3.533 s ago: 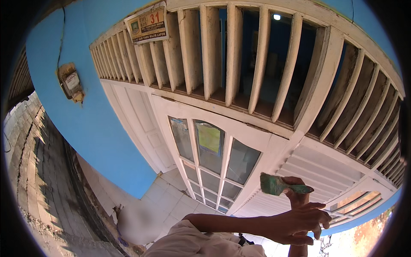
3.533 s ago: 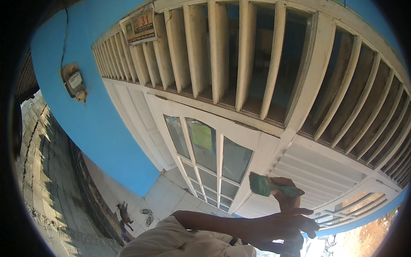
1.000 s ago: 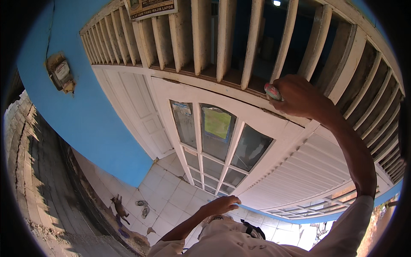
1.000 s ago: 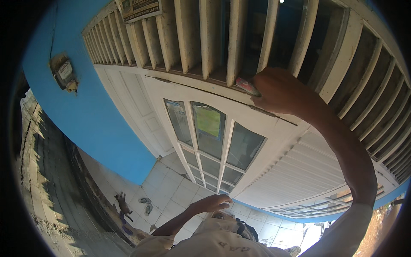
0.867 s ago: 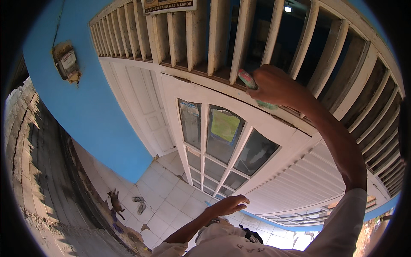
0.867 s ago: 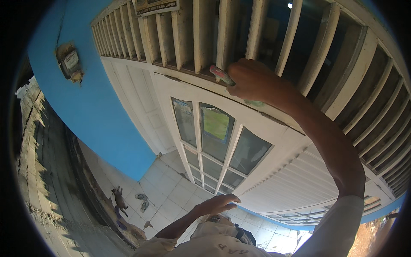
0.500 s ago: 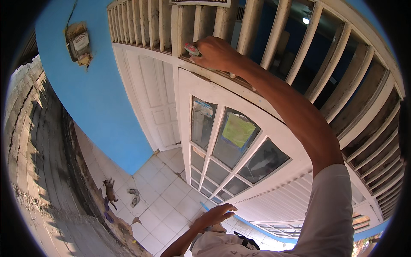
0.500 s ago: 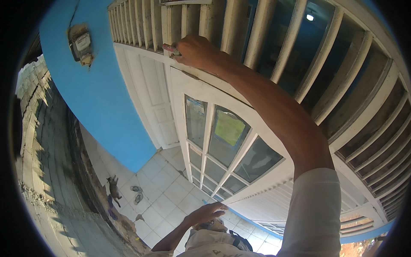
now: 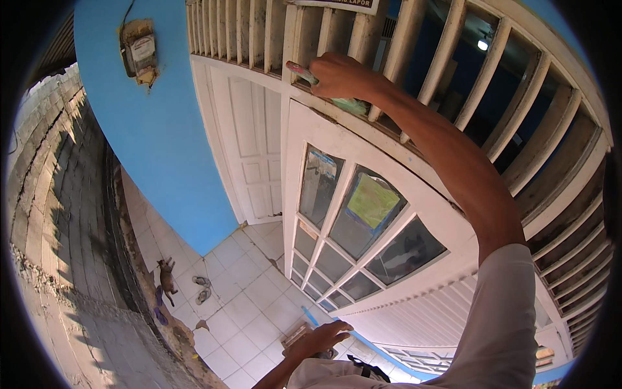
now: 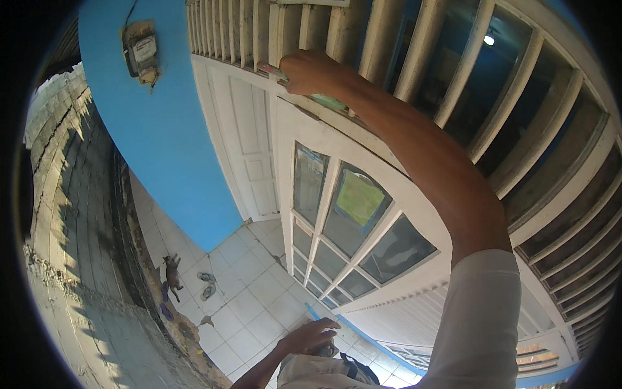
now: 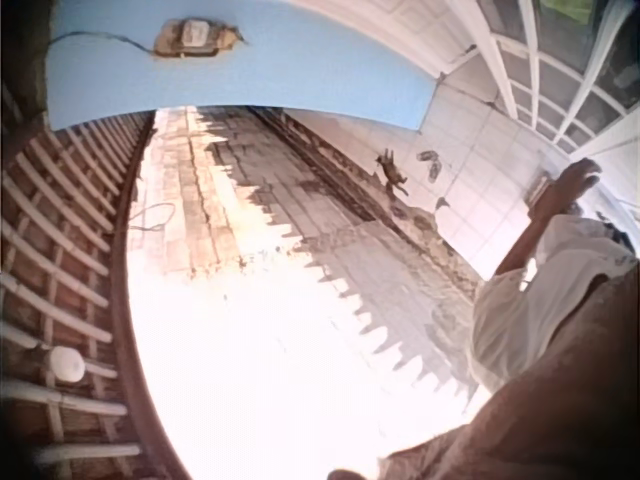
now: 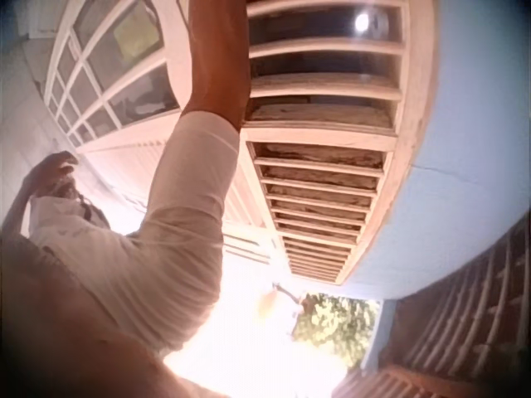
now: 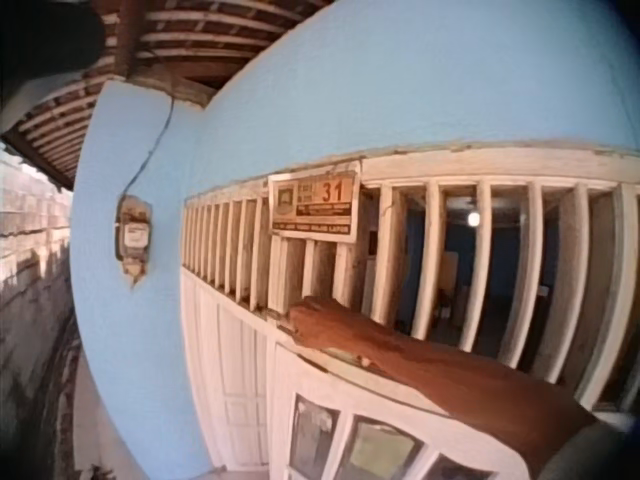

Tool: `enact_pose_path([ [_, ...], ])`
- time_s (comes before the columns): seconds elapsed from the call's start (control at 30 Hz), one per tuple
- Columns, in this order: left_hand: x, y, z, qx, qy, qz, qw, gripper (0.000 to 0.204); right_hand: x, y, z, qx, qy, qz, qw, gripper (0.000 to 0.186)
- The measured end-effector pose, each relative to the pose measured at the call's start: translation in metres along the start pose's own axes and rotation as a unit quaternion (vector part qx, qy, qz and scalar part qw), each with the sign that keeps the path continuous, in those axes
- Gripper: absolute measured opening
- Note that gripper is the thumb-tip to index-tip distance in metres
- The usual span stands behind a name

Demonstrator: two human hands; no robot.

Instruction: The person wipes the white metal window grille with a green cloth, moving along the horizontal and vertical bars. The camera is positioned low and angled upward, showing the hands and the grille against a blue wall.

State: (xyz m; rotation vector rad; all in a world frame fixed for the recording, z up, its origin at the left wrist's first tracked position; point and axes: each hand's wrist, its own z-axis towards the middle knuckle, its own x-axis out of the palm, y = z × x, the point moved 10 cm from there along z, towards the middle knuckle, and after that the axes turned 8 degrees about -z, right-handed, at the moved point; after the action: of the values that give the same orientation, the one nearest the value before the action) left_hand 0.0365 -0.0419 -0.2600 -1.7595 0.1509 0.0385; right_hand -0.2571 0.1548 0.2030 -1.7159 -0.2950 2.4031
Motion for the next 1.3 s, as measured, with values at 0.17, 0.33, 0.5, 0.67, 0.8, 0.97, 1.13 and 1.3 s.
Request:
enact_pose_path([
  [0.17,-0.002,0.045,-0.011,-0.031,-0.053,0.0,0.998,0.037,-0.027,0.009,0.0,-0.039,-0.1,0.12,0.987,0.021],
  [0.33,-0.003,0.07,-0.022,-0.024,-0.091,0.025,0.995,0.034,-0.035,0.011,-0.018,0.027,0.022,-0.125,0.992,0.034],
  [0.5,-0.008,0.057,-0.021,0.0,-0.088,0.05,0.995,0.032,0.004,0.012,-0.02,-0.032,0.017,-0.142,0.989,0.025],
  [0.67,-0.01,0.057,-0.02,0.007,-0.105,0.068,0.992,0.03,-0.033,0.0,-0.014,-0.039,-0.109,0.119,0.986,0.026],
  [0.8,-0.007,0.06,-0.022,0.015,-0.095,0.045,0.994,0.03,-0.026,0.019,-0.021,0.003,-0.078,0.109,0.991,0.027],
  [0.97,-0.003,0.068,-0.022,0.011,-0.088,0.061,0.994,0.031,0.017,0.018,-0.032,0.001,0.168,-0.091,0.982,0.028],
  [1.13,-0.005,0.101,-0.037,-0.002,-0.103,0.075,0.992,0.031,-0.008,-0.002,-0.04,0.01,0.151,-0.105,0.983,0.032],
  [1.3,0.002,0.121,-0.03,0.072,-0.105,0.134,0.983,0.031,0.017,0.001,-0.007,-0.021,0.1,-0.092,0.99,0.034],
])
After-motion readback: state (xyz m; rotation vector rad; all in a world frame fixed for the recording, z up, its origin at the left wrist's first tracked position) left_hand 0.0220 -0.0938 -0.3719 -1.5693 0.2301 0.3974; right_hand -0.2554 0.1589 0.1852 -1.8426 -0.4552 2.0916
